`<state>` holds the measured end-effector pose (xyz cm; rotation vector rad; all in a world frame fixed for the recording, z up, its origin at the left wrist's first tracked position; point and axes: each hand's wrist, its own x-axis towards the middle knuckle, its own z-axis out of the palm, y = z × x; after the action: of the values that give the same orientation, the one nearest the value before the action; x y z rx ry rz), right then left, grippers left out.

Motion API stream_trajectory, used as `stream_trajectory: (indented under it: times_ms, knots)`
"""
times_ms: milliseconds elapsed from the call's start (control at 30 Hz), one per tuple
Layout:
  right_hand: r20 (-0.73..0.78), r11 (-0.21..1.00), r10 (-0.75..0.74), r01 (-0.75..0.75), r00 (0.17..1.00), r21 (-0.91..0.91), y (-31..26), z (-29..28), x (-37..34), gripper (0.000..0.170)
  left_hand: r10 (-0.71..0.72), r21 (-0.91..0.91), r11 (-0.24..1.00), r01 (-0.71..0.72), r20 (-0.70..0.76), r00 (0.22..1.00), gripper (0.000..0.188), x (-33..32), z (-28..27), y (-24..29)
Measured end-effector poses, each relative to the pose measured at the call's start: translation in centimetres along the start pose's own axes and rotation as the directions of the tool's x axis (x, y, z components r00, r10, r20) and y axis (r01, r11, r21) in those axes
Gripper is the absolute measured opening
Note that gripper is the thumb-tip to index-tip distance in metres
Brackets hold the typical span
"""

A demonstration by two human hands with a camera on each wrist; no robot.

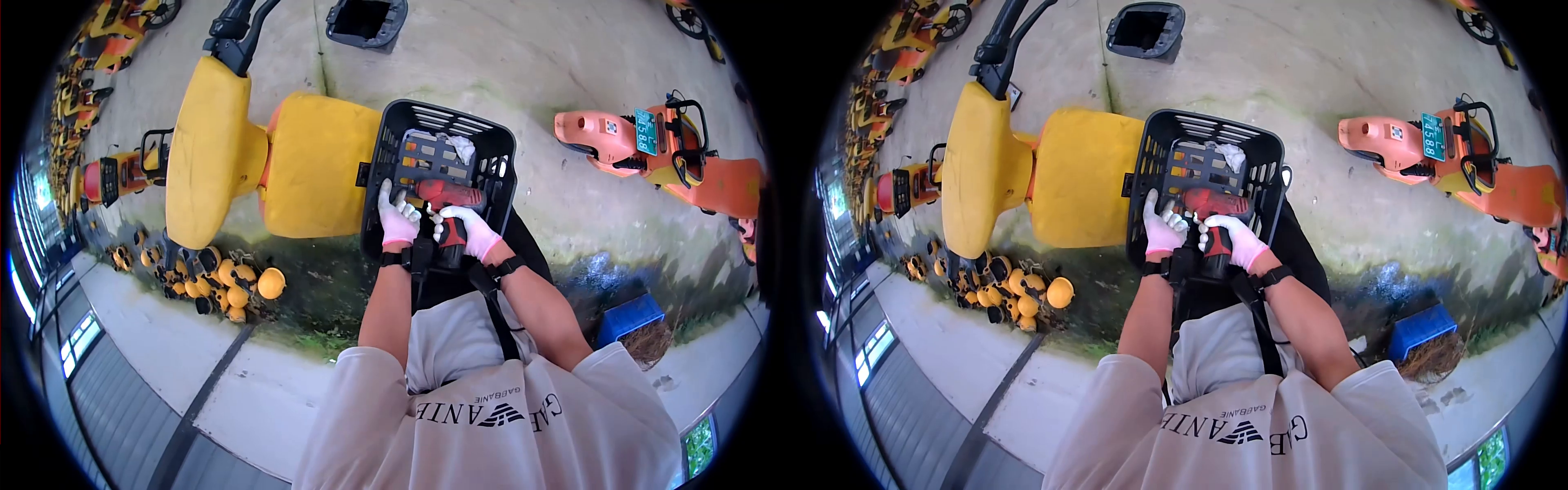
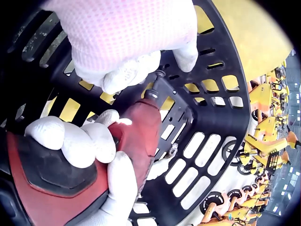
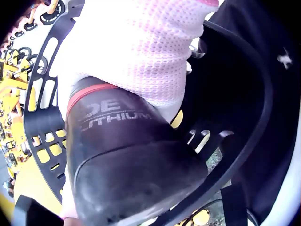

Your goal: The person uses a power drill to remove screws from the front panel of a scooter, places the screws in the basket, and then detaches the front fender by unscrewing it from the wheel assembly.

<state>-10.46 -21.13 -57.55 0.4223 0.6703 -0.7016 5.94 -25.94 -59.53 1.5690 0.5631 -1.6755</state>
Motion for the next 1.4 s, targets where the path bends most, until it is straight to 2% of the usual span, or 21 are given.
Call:
stream_trajectory:
  times_ms: [67,300,500,600,667,700,733,767,800,833,900,933,1000,1133,1167,1200,1267,1300,1333,1367,1400]
  knots:
    - [0.009,1.000,0.021,-0.021,1.000,0.001,0.1,-0.2,-0.3,0.018,0.009,0.006,1.000,-0.009,-0.010,1.000,0.072,0.1,0.1,-0.1]
    - [0.023,0.998,0.032,-0.031,0.999,-0.045,-0.1,-0.6,0.4,0.017,0.100,-0.027,0.995,-0.099,0.033,0.994,0.034,1.0,0.5,0.4]
    - [-0.082,0.988,-0.058,0.046,0.995,-0.147,-0.7,1.1,-0.7,0.018,0.123,-0.006,0.992,-0.123,0.026,0.992,0.045,2.0,0.9,0.6]
    - [-0.079,0.989,-0.047,0.036,0.996,-0.142,-0.9,1.1,-0.9,0.017,0.140,-0.025,0.990,-0.138,0.198,0.970,0.038,3.9,-1.3,-0.3]
    - [-0.108,0.972,-0.132,0.107,0.985,-0.211,-0.6,1.0,-1.5,0.017,0.203,0.083,0.975,-0.206,0.046,0.978,0.043,2.7,-0.4,-1.5]
    - [-0.100,0.966,-0.130,0.104,0.986,-0.235,-0.3,0.3,-1.7,0.018,0.189,0.037,0.981,-0.193,0.090,0.978,0.036,4.3,-1.8,-2.1]
    - [-0.100,0.950,-0.171,0.137,0.980,-0.281,-0.4,0.5,-2.6,0.021,0.298,-0.089,0.954,-0.285,0.334,0.894,0.018,15.0,-9.3,-4.9]
    - [-0.126,0.938,-0.182,0.133,0.975,-0.320,-0.6,0.7,-3.7,0.022,0.447,0.208,0.758,-0.619,0.526,0.724,0.017,13.1,-8.7,-4.5]
    - [-0.153,0.925,-0.189,0.123,0.970,-0.359,-0.8,0.5,-4.6,0.023,0.450,0.376,0.363,-0.853,0.730,0.514,0.016,10.6,-8.0,-4.0]
    - [-0.153,0.915,-0.214,0.143,0.965,-0.376,-0.7,-0.1,-5.3,0.023,0.453,0.369,0.369,-0.853,0.730,0.512,0.016,10.2,-8.0,-4.2]
    - [-0.166,0.886,-0.299,0.209,0.940,-0.414,-0.6,-0.9,-6.5,0.023,0.526,0.471,0.468,-0.748,0.532,0.663,0.018,9.8,-7.8,-4.2]
    - [-0.167,0.875,-0.336,0.241,0.927,-0.421,-0.5,-1.9,-6.5,0.024,0.531,0.465,0.467,-0.752,0.533,0.659,0.018,8.3,-6.8,-3.8]
    - [-0.285,0.921,-0.315,0.219,0.905,-0.323,0.1,-4.6,-5.7,0.023,0.325,0.152,0.902,-0.404,0.375,0.868,0.020,4.1,-4.2,-3.1]
    - [-0.361,0.973,-0.195,0.132,0.912,-0.191,1.6,-6.4,-4.2,0.024,0.282,0.135,0.926,-0.352,0.374,0.884,0.026,5.4,-4.8,-2.7]
    - [-0.396,0.974,-0.198,0.133,0.897,-0.186,2.3,-7.0,-3.7,0.026,0.357,0.197,0.855,-0.479,0.446,0.821,0.024,2.3,-3.9,-2.4]
    - [-0.396,0.975,-0.191,0.126,0.898,-0.185,3.3,-7.6,-3.2,0.026,0.501,0.462,0.614,-0.640,0.399,0.768,0.022,7.7,-7.0,-3.3]
    - [-0.311,0.734,-0.563,0.291,0.765,-0.614,4.2,-9.0,-1.7,0.029,0.537,0.349,0.644,-0.681,0.428,0.727,0.023,8.5,-7.7,-2.8]
    - [-0.329,0.660,-0.639,0.276,0.696,-0.699,4.6,-9.4,-1.6,0.030,0.543,0.342,0.640,-0.689,0.434,0.719,0.023,7.8,-7.2,-2.4]
    - [-0.278,0.620,-0.660,0.298,0.697,-0.726,4.8,-10.9,-1.3,0.028,0.456,0.260,0.780,-0.569,0.387,0.801,0.024,3.8,-5.4,-2.0]
    - [-0.265,0.714,-0.577,0.320,0.772,-0.622,4.7,-10.4,-1.7,0.028,0.352,0.167,0.888,-0.428,0.353,0.867,0.025,1.5,-4.4,-1.7]
    - [-0.235,0.798,-0.492,0.327,0.838,-0.506,4.5,-9.9,-2.1,0.027,0.354,0.169,0.885,-0.433,0.359,0.864,0.025,1.5,-4.4,-1.6]
